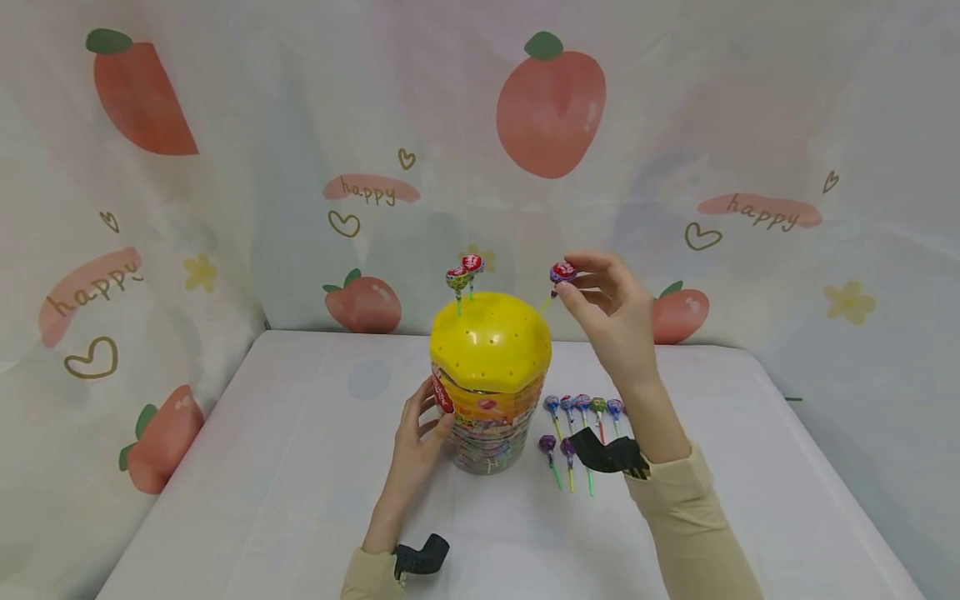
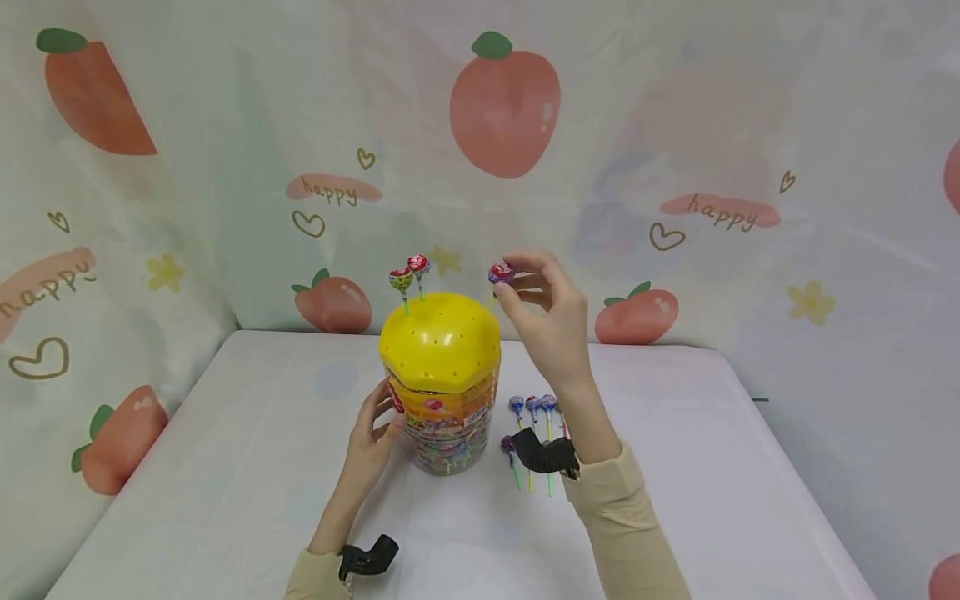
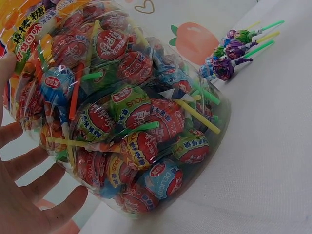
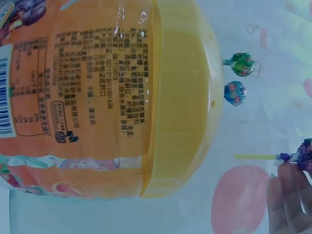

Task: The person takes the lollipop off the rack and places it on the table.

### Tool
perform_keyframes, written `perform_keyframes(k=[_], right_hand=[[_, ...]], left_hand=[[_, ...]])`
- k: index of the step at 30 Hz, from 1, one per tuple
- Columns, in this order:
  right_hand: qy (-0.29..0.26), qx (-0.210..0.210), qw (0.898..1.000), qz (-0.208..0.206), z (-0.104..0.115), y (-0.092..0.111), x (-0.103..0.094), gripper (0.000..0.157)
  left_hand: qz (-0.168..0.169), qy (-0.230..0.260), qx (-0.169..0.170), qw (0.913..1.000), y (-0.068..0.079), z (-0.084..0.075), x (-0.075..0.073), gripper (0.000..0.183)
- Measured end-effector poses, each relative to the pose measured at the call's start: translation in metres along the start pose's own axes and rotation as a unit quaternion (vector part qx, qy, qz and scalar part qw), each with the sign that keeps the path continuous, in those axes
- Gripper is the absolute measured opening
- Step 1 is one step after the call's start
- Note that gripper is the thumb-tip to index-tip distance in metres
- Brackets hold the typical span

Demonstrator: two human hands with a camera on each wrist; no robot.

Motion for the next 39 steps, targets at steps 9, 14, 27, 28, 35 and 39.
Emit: perform_keyframes(k=[9,14,27,28,35,39], right_hand=[[-0.010,0.027,0.999,-0.041,-0.010,0.029,-0.017,0.028],[0.019,0.037,0.998,-0.045,-0.021,0.046,-0.022,0.029],[0.028,0.073,0.995,-0.061,-0.051,0.074,-0.030,0.029],[0.027,0.079,0.995,-0.064,-0.053,0.076,-0.031,0.029],[0.025,0.130,0.989,-0.071,-0.070,0.091,-0.035,0.029],[0.028,0.140,0.987,-0.068,-0.080,0.099,-0.036,0.028]], left_hand=[[0.002,0.001,-0.004,1.0000,0.000,0.000,0.000,0.065],[0.003,0.006,-0.007,1.0000,0.000,0.001,0.000,0.064],[0.002,0.000,0.000,1.0000,0.001,-0.002,0.000,0.065],[0.002,0.001,0.000,1.0000,0.001,-0.002,0.000,0.065],[0.000,0.000,0.022,0.9998,0.000,-0.002,0.000,0.065],[0.001,0.004,0.023,0.9997,0.001,-0.002,0.000,0.065]])
Point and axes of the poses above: each hand's wrist, its own y-axis away from the middle knuckle, its own x-axis out of the palm, z = x × y, the point moved 6 cm from there along -y, towards the middle knuckle, and after that the axes turned 6 degrees about x, right-handed, at the moved point
